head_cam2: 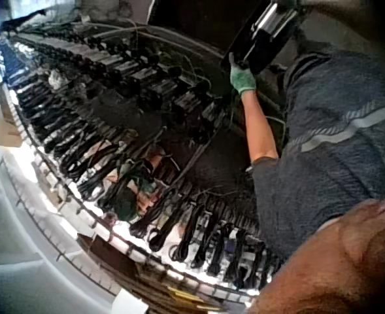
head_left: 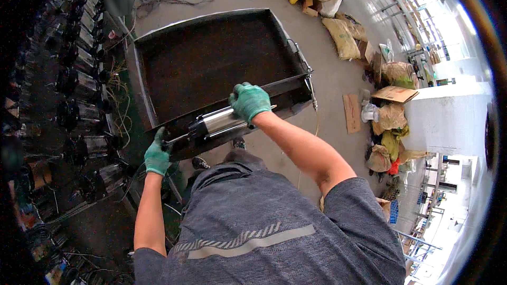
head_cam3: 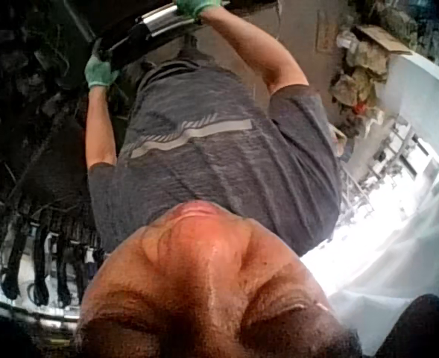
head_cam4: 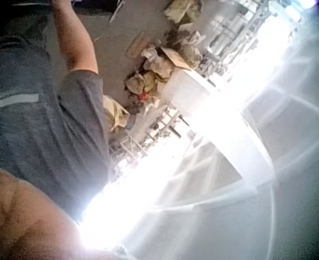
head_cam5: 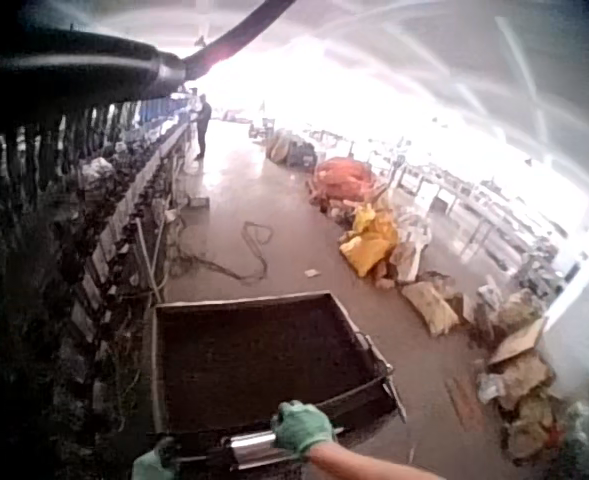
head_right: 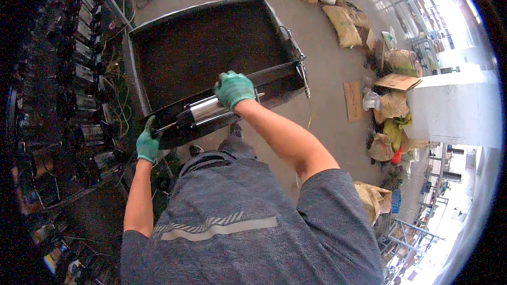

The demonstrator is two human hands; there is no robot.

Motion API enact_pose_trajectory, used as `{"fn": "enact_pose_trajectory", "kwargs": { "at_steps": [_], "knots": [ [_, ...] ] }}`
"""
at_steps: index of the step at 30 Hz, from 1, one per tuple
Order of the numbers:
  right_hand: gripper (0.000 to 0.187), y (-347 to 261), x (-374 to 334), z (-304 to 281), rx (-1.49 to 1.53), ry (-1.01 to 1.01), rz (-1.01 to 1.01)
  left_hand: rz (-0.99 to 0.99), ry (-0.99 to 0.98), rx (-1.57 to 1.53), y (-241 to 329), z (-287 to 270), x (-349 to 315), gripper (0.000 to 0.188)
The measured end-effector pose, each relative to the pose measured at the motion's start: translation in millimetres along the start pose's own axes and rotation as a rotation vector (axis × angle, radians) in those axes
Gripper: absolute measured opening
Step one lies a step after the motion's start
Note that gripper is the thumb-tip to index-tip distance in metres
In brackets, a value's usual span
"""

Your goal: The person repeatedly picks up cylindrical metal devices from a rack, places them into a large metal tray, and then removes them to return them to the rack. The person wears green gloves and handles the devices by hand, occasionally adjusting their position within the tray.

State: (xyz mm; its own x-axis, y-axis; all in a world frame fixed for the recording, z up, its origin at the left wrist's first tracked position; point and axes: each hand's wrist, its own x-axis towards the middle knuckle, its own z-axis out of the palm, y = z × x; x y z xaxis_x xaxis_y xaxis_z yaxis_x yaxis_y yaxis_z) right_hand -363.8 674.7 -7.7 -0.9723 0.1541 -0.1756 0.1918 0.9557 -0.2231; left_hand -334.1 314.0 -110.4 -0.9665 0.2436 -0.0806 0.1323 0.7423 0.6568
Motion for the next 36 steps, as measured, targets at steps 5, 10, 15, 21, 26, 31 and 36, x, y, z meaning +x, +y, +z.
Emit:
{"fn": "enact_pose_trajectory", "kwargs": {
  "at_steps": [5,10,15,21,26,31,36],
  "knots": [
    [0.042,35,-4,-3,0.622,0.015,0.031,-0.107,0.12,-0.218,10,0,-26,0.086],
    [0.031,217,-31,12,0.043,0.286,0.037,-0.243,0.278,-0.107,21,-1,-81,0.08],
    [0.046,418,-56,134,1.024,0.418,0.947,-0.338,0.249,0.035,51,1,-100,0.061],
    [0.031,373,-31,79,1.51,-0.313,0.803,-0.339,0.194,-0.105,107,-4,-87,0.059],
    [0.024,224,-62,2,1.569,-0.283,0.497,0.036,0.307,-0.255,147,8,-48,0.061],
    [0.02,66,-109,6,1.224,-0.384,0.035,0.178,0.239,-0.656,208,-13,-16,0.064],
    [0.03,-22,-116,30,1.068,-0.488,-0.11,0.062,0.327,-0.997,199,13,2,0.035]
  ]
}}
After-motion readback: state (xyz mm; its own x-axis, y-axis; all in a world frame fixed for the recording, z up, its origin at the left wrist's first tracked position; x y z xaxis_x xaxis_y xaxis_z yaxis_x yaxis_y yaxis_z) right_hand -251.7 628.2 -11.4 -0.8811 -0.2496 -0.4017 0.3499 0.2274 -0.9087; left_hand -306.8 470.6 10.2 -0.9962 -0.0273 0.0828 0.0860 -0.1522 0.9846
